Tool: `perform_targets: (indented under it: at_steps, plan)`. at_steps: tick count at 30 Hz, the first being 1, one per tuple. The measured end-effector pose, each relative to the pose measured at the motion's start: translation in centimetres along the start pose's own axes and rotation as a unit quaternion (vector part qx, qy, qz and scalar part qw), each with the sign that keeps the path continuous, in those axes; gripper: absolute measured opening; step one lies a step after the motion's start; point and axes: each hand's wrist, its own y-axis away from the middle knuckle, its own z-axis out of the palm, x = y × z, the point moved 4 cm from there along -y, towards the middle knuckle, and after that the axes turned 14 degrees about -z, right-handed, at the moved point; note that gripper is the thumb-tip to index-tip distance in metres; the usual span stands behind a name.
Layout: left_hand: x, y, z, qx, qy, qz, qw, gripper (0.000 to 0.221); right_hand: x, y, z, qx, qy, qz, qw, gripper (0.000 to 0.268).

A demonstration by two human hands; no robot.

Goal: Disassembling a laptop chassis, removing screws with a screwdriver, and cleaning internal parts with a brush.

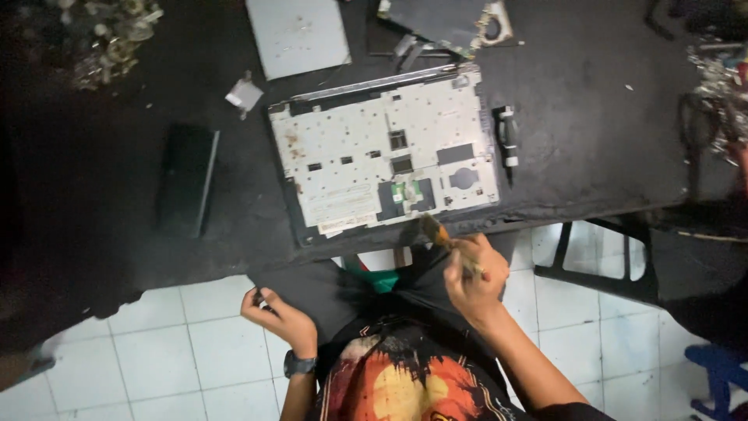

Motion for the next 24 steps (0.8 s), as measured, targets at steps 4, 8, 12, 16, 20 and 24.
perform_targets:
  at_steps: [4, 8, 12, 16, 20, 24]
  plan:
    - [-0.2, -0.2, 0.0, 0.003, 0.008, -0.001, 1.000, 0.029, -4.1, -2.5, 3.4, -0.091, -0.060, -0.033, 0.993, 0.008]
    - [0.8, 0.1, -0.2, 0.001, 0.021, 0.020, 1.000, 0.016, -7.6, -6.9, 6.0, -0.179, -0.226, -0.112, 0.951, 0.013]
    - [-0.6, -0.2, -0.4, -0.021, -0.007, -0.077, 0.997, 0.024, -4.7, -8.8, 10.9, -0.258, -0.241, 0.030, 0.935, 0.021]
    - [0.5, -0.1, -0.5, -0.025, 0.003, -0.080, 0.996, 0.024, -4.7, -13.5, 11.0, -0.215, -0.296, 0.012, 0.931, 0.018]
    - [1.3, -0.1, -0.5, -0.034, 0.000, -0.080, 0.996, 0.026, -4.7, -17.1, 12.0, -0.281, -0.256, -0.055, 0.923, 0.014]
    - [0.8, -0.4, -0.5, -0.028, 0.007, -0.079, 0.996, 0.025, -2.7, -20.6, 13.5, -0.216, -0.182, -0.075, 0.956, 0.012]
